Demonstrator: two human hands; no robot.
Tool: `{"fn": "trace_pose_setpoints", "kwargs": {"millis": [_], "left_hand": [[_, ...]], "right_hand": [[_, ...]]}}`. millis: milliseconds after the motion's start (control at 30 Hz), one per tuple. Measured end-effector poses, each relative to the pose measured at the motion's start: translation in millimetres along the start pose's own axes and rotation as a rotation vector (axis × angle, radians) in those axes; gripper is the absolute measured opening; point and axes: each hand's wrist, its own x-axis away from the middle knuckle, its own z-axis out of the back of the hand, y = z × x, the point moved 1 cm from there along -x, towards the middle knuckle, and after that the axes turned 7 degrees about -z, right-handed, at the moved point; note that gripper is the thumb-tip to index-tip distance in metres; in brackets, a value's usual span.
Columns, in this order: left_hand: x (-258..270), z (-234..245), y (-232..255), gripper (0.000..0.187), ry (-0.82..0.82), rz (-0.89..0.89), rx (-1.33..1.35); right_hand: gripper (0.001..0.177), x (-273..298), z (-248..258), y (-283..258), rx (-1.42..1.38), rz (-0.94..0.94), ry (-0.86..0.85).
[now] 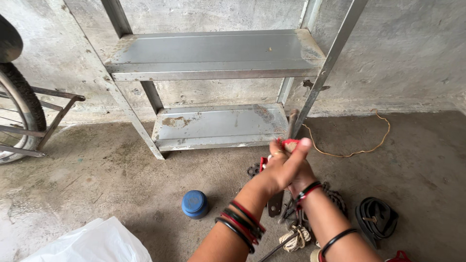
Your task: The person wipes various metal tools, including a hammer, pliers, and a wrench, using a red cloth. They pick up each tool from the floor, wipe it thoroughly, and place it on a metal shelf. The person also wipes a wooden block and a metal chain during the process.
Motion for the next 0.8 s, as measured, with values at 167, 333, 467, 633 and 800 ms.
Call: {"fn": "trace_pose_setpoints", "kwargs": {"millis": [167, 333, 467, 633, 800], "left_hand": [[0.6, 18.7, 12.3, 0.083, 0.064, -0.031, -0.793], [-0.5, 45.1, -6.8, 0.081, 0.22, -0.514, -1.166], [-3.7, 44.2, -17.3, 0.045, 0.194, -0.477, -1.352], [-2.7, 52.4, -20.5, 0.032, 0.037, -0.304, -1.338], [6.4, 50.3, -16.7, 0.049, -0.003, -0.246, -1.247]], "right_hand": [[0.036, 43.8, -13.4, -23.5, -0.133, -0.251, 0.03], [0.039, 51.1, 4.5, -39.8, 0.193, -0.302, -0.021], [0.053, 48.7, 27.7, -45.0, 0.396, -0.337, -0.053], [0.062, 23.5, 66.3, -48.1, 0.595, -0.236, 0.074], [0.069, 28.2, 85.8, -65.1, 0.58, -0.031, 0.283]]}}
